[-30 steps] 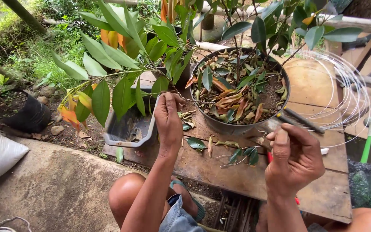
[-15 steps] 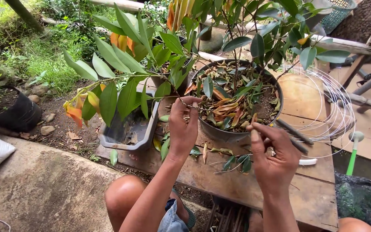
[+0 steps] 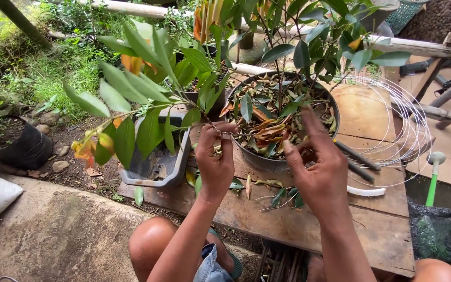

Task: Wiring and shaping the branches of a potted plant using metal wire and garden tools.

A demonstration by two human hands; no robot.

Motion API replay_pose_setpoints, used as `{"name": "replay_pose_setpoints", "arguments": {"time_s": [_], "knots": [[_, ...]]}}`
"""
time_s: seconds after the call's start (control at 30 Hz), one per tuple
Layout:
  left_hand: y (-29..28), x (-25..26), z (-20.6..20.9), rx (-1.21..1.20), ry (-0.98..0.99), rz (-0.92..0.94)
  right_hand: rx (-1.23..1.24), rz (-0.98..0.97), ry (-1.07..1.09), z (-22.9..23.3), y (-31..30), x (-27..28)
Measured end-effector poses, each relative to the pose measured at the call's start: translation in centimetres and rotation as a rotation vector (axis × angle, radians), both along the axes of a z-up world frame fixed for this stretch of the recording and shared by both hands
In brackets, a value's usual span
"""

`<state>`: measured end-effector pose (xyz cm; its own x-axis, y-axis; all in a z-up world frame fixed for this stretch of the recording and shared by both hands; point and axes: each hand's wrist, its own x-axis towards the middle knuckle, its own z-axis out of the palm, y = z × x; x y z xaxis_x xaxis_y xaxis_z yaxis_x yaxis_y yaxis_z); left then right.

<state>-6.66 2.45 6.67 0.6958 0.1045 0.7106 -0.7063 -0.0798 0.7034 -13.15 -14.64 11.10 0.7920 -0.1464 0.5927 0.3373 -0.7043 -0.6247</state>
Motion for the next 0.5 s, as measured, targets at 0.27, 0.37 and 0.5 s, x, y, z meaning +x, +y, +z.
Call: {"name": "replay_pose_setpoints", "arguments": {"time_s": [0.27,0.37,0.5], "knots": [[1.1,2.9,-2.0,-0.267,0.256,-0.197,-0.033,-0.046,-0.058,-1.3,-0.1,-0.4],[1.6,4.7,-1.5,-0.27,0.336,-0.318,-0.026,-0.027,-0.021,-1.9,0.4,-0.4],[1.5,6.9,-0.1,-0.103,0.437,-0.438,-0.107,0.06,0.054,0.0,2.2,0.1]]}}
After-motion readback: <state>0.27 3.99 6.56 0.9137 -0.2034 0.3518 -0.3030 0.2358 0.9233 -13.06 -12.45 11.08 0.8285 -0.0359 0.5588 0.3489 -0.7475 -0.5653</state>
